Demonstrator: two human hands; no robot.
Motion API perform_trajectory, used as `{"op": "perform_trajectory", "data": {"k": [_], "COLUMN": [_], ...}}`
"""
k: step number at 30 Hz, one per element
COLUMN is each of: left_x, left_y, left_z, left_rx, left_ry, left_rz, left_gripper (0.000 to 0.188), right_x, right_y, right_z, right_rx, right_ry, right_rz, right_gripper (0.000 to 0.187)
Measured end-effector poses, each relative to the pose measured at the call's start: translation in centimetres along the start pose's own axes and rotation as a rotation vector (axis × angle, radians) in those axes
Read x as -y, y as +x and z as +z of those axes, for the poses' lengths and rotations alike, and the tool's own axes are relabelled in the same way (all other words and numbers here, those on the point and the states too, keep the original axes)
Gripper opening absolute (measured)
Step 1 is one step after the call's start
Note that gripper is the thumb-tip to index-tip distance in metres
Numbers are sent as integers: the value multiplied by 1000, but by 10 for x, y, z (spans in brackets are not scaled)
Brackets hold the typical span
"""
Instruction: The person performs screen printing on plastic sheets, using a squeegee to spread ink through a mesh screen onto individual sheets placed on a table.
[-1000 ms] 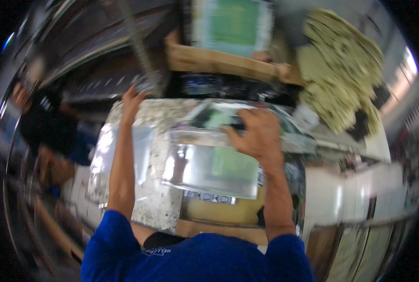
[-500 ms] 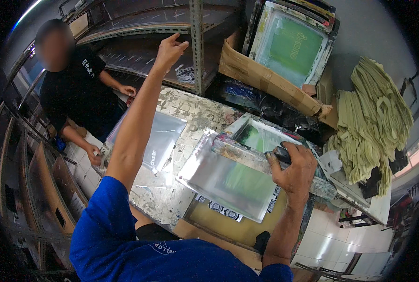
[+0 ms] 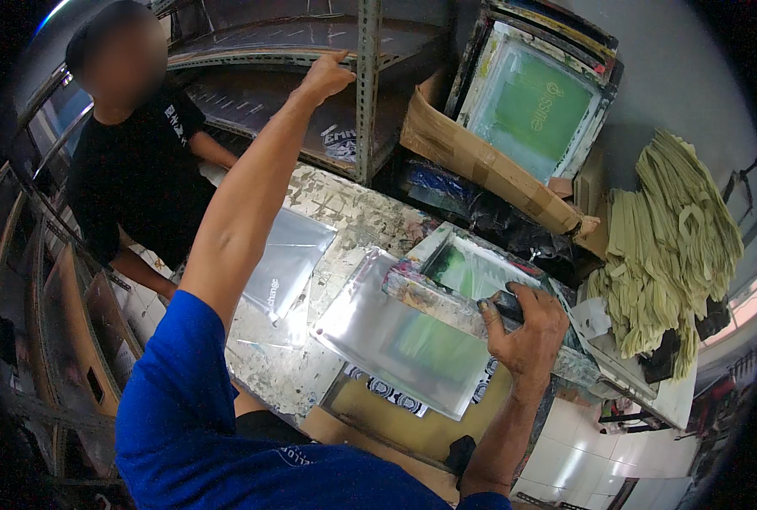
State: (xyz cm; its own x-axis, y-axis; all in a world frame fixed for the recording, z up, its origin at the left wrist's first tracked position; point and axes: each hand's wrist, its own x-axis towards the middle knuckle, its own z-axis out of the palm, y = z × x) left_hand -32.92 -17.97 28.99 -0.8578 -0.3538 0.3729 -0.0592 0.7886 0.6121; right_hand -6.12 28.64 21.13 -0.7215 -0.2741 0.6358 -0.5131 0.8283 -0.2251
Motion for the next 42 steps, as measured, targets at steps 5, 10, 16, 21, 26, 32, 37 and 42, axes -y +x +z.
{"op": "perform_trajectory", "data": {"k": [5, 10, 16, 21, 26, 32, 37, 42], "left_x": [7, 3, 10, 13, 4, 4, 17, 5], "left_y": [3, -14, -18, -15, -22, -26, -34, -53], "left_z": [13, 12, 4, 5, -1, -3, -6, -13], "left_rx": [-66, -75, -61, -81, -88, -121, -113, -74], "left_ry": [11, 21, -48, -44, -30, -45, -19, -5], "left_rz": [32, -6, -79, -10, -12, 67, 104, -5], "left_gripper": [69, 73, 77, 79, 80, 82, 82, 84], "right_x": [-1, 1, 0, 0, -1, -7, -4, -3], "right_y": [0, 1, 2, 2, 2, 2, 4, 1], "right_z": [1, -1, 0, 1, 2, 5, 5, 3], "right_rx": [19, 1, -3, -22, -12, -22, 14, 0], "right_ry": [67, 18, 47, 45, 66, 69, 74, 130], "right_rz": [35, 4, 26, 19, 24, -15, 2, 16], "right_gripper": [44, 36, 38, 42, 41, 39, 38, 35]}}
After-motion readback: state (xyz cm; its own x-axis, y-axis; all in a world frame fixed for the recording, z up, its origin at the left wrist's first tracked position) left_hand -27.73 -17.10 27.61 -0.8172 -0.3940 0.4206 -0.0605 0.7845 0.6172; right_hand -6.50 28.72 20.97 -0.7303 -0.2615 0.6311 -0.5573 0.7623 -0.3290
